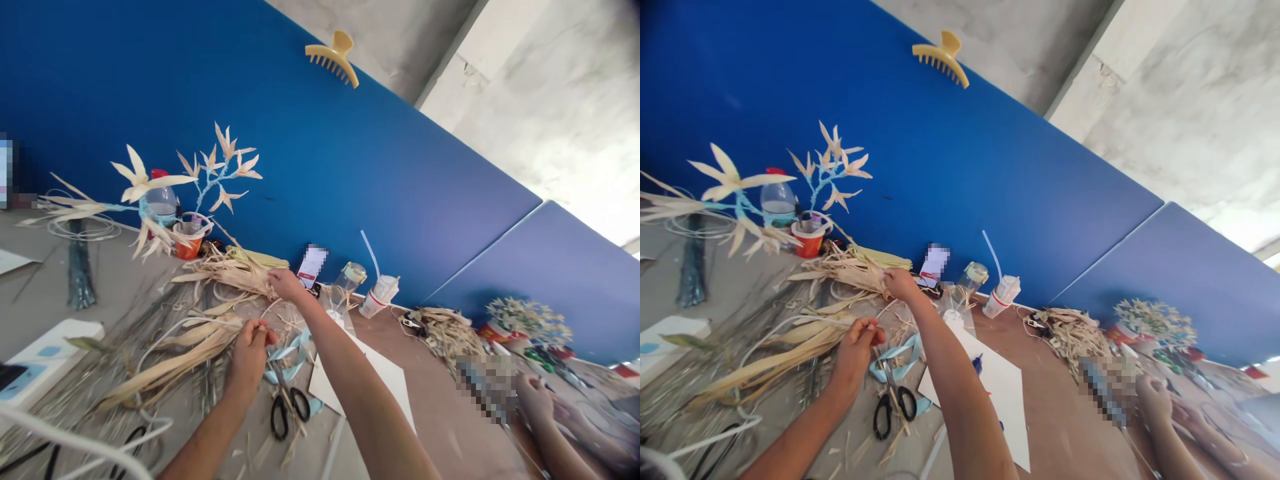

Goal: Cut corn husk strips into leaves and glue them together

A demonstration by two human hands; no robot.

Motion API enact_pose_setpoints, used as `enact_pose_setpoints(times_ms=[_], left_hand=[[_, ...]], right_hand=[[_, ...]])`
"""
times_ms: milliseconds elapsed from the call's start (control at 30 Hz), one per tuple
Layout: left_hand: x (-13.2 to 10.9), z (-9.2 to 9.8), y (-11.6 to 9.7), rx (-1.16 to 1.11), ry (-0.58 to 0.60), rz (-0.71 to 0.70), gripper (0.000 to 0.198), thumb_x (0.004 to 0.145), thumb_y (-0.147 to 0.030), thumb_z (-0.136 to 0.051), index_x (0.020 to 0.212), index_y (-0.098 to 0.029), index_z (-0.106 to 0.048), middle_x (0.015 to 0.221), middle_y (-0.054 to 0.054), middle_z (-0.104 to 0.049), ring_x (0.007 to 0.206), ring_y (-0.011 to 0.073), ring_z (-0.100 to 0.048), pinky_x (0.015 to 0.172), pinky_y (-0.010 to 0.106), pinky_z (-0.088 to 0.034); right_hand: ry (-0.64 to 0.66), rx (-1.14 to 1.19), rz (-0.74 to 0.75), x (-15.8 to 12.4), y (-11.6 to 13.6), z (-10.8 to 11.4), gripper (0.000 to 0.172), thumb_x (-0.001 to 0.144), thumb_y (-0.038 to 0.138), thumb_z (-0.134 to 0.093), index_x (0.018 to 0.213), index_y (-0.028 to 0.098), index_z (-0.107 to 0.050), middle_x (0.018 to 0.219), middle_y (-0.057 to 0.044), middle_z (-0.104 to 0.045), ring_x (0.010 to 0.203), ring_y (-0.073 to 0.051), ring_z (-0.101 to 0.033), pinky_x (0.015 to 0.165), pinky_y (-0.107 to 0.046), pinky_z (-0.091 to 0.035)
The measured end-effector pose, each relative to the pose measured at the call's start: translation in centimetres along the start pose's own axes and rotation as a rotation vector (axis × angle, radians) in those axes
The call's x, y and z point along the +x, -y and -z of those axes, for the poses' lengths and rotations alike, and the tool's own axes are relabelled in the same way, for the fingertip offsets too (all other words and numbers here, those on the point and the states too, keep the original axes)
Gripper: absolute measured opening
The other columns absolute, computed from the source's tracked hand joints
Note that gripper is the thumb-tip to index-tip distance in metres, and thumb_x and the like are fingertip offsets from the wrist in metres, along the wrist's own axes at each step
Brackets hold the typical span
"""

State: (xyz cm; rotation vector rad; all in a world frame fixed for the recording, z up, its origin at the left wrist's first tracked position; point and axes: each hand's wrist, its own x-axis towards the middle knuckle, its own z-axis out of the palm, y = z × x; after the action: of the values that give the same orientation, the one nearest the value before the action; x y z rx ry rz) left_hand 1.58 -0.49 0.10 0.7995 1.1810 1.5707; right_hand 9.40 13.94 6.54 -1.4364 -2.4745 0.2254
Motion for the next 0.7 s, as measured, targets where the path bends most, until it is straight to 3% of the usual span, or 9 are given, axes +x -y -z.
enact_pose_setpoints(times_ms=[100,233,300,467,567,700], left_hand=[[0.1,0.0,0.3,-0.009,0.000,0.010,0.015,0.071,-0.034,-0.054,0.080,-0.022,-0.054,0.056,-0.003,-0.059,0.056,0.0183,-0.058,0.060,0.031,-0.047],[0.3,0.2,1.0,-0.010,0.006,-0.004,0.014,0.074,-0.033,-0.053,0.082,-0.022,-0.054,0.057,-0.003,-0.060,0.057,0.0181,-0.058,0.061,0.032,-0.047],[0.4,0.3,1.3,0.003,0.012,-0.016,0.014,0.075,-0.033,-0.053,0.083,-0.022,-0.055,0.058,-0.003,-0.060,0.057,0.0181,-0.058,0.061,0.032,-0.047],[0.4,0.3,1.3,-0.013,0.004,-0.004,0.015,0.073,-0.034,-0.054,0.082,-0.022,-0.054,0.057,-0.003,-0.060,0.056,0.0184,-0.057,0.061,0.032,-0.047],[0.4,0.2,1.1,-0.023,0.003,0.003,0.016,0.073,-0.035,-0.053,0.082,-0.021,-0.054,0.055,-0.003,-0.060,0.055,0.0179,-0.057,0.060,0.032,-0.046],[0.6,0.1,1.2,-0.053,-0.012,0.007,0.018,0.070,-0.036,-0.056,0.080,-0.021,-0.055,0.054,-0.003,-0.060,0.054,0.0176,-0.057,0.058,0.031,-0.046]], right_hand=[[0.048,0.004,0.009,0.9,-1.1,0.8,0.032,0.080,0.007,-0.051,0.093,0.024,-0.074,0.094,0.001,-0.073,0.083,-0.015,-0.064,0.073,-0.021,-0.045],[0.078,-0.055,-0.032,1.6,-1.6,0.3,0.043,0.075,0.004,-0.051,0.111,0.019,-0.070,0.120,-0.009,-0.066,0.103,-0.020,-0.062,0.085,-0.026,-0.044],[0.116,-0.077,-0.040,1.7,-1.3,-0.5,0.042,0.074,0.010,-0.057,0.113,0.019,-0.069,0.119,-0.011,-0.066,0.103,-0.022,-0.062,0.085,-0.028,-0.045],[0.164,-0.105,-0.090,1.4,-0.4,-2.1,0.024,0.069,0.018,-0.066,0.093,0.018,-0.073,0.104,-0.013,-0.071,0.099,-0.028,-0.064,0.082,-0.033,-0.047],[0.117,-0.060,-0.144,1.4,-0.7,-1.5,0.018,0.076,0.019,-0.059,0.089,0.019,-0.073,0.097,-0.011,-0.073,0.091,-0.025,-0.066,0.077,-0.031,-0.047],[-0.026,0.073,-0.216,1.6,-1.9,0.6,0.027,0.082,0.017,-0.048,0.093,0.020,-0.074,0.097,-0.005,-0.074,0.090,-0.020,-0.066,0.077,-0.025,-0.046]])
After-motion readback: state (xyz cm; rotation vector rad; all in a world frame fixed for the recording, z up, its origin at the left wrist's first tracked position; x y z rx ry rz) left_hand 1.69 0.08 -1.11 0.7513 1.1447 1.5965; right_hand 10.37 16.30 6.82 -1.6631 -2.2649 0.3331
